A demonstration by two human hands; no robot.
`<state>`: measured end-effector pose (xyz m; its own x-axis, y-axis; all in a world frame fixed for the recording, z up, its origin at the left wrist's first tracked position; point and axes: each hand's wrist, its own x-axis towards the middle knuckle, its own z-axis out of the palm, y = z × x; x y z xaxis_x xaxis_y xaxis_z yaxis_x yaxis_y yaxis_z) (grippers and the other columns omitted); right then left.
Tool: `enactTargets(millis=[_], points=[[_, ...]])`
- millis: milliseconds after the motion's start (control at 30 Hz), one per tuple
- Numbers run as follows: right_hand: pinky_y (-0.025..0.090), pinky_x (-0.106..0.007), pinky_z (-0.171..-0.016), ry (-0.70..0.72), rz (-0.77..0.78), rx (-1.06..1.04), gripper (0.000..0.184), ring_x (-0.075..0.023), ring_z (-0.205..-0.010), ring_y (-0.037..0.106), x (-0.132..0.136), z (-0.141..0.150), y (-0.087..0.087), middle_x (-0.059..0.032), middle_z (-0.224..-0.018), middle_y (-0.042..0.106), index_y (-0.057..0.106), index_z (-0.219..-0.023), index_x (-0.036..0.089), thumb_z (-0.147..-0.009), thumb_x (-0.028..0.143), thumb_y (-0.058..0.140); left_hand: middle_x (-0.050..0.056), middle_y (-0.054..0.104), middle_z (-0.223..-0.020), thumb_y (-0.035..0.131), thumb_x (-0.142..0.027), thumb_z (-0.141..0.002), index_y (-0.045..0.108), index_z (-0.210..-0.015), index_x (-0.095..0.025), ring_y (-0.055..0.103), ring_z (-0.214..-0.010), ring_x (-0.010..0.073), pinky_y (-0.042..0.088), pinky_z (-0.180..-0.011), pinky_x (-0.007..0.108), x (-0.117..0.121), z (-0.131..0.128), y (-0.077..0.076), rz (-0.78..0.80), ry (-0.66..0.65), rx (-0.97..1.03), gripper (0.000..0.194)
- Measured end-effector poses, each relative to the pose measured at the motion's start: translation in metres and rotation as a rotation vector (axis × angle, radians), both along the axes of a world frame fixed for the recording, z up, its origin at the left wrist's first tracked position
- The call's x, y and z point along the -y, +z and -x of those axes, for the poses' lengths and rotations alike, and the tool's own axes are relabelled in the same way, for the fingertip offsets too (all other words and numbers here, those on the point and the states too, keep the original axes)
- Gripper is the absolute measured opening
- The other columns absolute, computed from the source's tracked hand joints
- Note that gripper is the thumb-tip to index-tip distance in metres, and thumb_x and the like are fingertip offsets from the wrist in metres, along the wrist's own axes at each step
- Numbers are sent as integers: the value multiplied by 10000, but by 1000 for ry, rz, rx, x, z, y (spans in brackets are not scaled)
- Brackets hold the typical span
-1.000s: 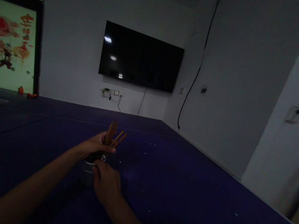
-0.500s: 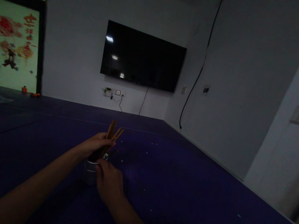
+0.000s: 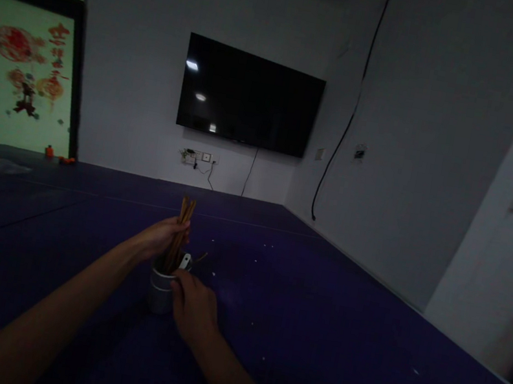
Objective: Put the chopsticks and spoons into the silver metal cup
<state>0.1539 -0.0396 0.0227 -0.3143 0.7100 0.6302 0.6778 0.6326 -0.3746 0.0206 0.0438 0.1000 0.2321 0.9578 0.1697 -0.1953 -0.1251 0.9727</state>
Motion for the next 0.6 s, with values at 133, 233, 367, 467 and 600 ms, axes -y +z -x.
enactTargets(millis=[133,233,367,467,600], points=[[423,-233,-695,10,-1,-1,242,-144,-805,611,-1,0,-1,-31,-924,658,548,-1035,218,-917,275,345,-51,499,-583,601,-270,-740,474,-704,-162,494,-512,71,406,-551,199,2,7,8,-102,38,51,171],[424,-236,-690,9,10,1,240,-144,-791,610,-2,-1,-2,-28,-916,659,544,-1040,225,-917,283,347,-59,480,-600,610,-280,-739,463,-721,-169,484,-529,66,431,-609,216,11,11,22,-195,81,172,185],[421,-240,-698,9,-1,-11,230,-147,-805,607,-3,-1,-3,-26,-923,657,543,-1034,228,-914,282,355,-60,457,-611,578,-291,-767,429,-716,-182,474,-542,67,455,-685,253,30,26,54,-371,152,304,192],[419,-242,-706,15,-1,-15,226,-147,-824,606,-3,-1,-4,-26,-942,654,539,-1044,228,-913,278,361,-55,459,-635,519,-333,-797,427,-757,-197,490,-568,79,459,-689,261,39,58,74,-538,371,250,170],[422,-246,-706,8,15,-12,234,-149,-822,607,-3,-1,-5,-31,-948,653,537,-1054,226,-914,282,359,19,556,-710,457,-332,-800,502,-902,-165,560,-646,168,453,-628,295,25,112,73,-403,772,-593,200]])
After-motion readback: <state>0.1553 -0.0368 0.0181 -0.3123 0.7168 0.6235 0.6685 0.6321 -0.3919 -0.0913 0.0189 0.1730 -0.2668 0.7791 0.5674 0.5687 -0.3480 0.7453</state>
